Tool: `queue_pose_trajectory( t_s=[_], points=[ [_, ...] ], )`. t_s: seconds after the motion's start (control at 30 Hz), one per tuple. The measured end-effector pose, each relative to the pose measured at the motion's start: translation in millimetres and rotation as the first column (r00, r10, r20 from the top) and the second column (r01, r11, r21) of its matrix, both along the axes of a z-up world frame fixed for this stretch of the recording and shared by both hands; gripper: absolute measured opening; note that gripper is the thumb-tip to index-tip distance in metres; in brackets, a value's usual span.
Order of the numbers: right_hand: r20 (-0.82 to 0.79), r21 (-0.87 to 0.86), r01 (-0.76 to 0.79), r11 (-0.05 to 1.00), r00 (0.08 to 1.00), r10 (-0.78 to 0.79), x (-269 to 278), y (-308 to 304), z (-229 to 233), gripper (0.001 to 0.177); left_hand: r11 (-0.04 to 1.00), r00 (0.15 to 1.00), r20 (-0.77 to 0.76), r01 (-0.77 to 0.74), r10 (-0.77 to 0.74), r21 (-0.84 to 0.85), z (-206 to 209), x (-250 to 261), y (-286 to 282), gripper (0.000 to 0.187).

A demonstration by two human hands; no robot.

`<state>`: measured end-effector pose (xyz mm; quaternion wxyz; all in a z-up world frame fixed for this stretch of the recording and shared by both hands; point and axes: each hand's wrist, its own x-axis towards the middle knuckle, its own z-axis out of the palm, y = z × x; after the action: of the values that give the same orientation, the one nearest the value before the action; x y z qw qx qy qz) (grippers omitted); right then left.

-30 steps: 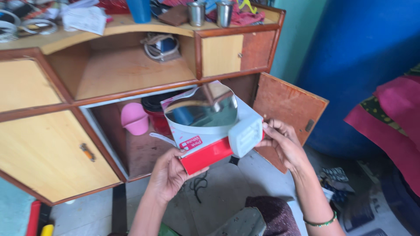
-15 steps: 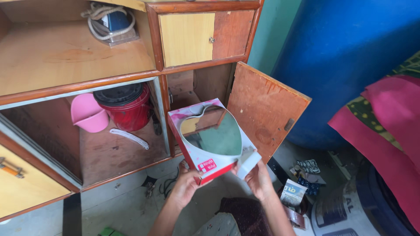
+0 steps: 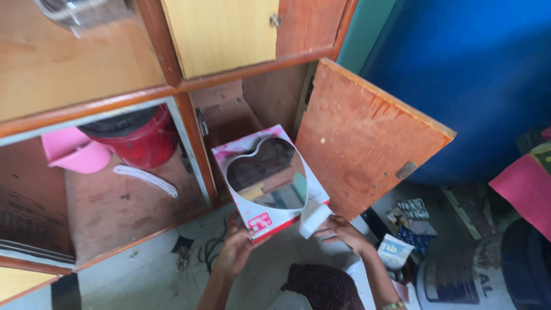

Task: The person cleans a wooden cabinet by wiping the inside of a drawer and the cabinet interior with a cloth. They remove a box and a pair of shoes to access the surfaces, wipe them, and then place the items back inside.

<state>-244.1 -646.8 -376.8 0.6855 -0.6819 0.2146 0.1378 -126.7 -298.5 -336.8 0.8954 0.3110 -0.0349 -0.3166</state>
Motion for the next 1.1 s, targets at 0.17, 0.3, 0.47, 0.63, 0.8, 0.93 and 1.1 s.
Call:
queue_pose_trajectory(
  t_s=[0.17,0.3,0.47,0.63,0.8,0.93,1.1],
  points=[
    [-0.469,-0.677,-0.578,0.456,0.816,0.338,-13,-33,-72,0.053,0.999,1.0,-0.008,-0.025,0.025,0.041,4,-12,12,0.083],
    [-0.41,-0.714,-0.602,0.357,0.773,0.484,-48,-37,-72,0.068,0.999,1.0,0.019,0.011,-0.012,0.036,18,-36,24,0.081],
    [-0.232,-0.804,-0.368,0.468,0.918,0.323,-114,-6,-70,0.027,0.996,0.999,0.009,0.053,-0.054,0.066,50,-69,26,0.083],
    [0.179,-0.863,0.147,0.483,0.984,0.022,-138,6,-23,0.009,0.996,0.997,-0.007,0.072,-0.072,0.05,63,-99,35,0.082],
    [0.823,-0.417,0.764,0.492,0.547,-0.152,-113,16,144,0.011,0.998,0.998,0.013,0.065,-0.065,0.018,60,-115,37,0.082],
    [0.986,-0.055,0.936,0.348,0.106,-0.13,-82,33,264,0.013,0.998,0.998,0.0,0.055,-0.055,0.005,54,-117,34,0.084],
    [0.976,0.163,0.852,0.497,-0.065,-0.209,-9,62,283,0.009,0.995,0.999,-0.007,0.041,-0.041,0.096,37,-98,31,0.088]
  ],
)
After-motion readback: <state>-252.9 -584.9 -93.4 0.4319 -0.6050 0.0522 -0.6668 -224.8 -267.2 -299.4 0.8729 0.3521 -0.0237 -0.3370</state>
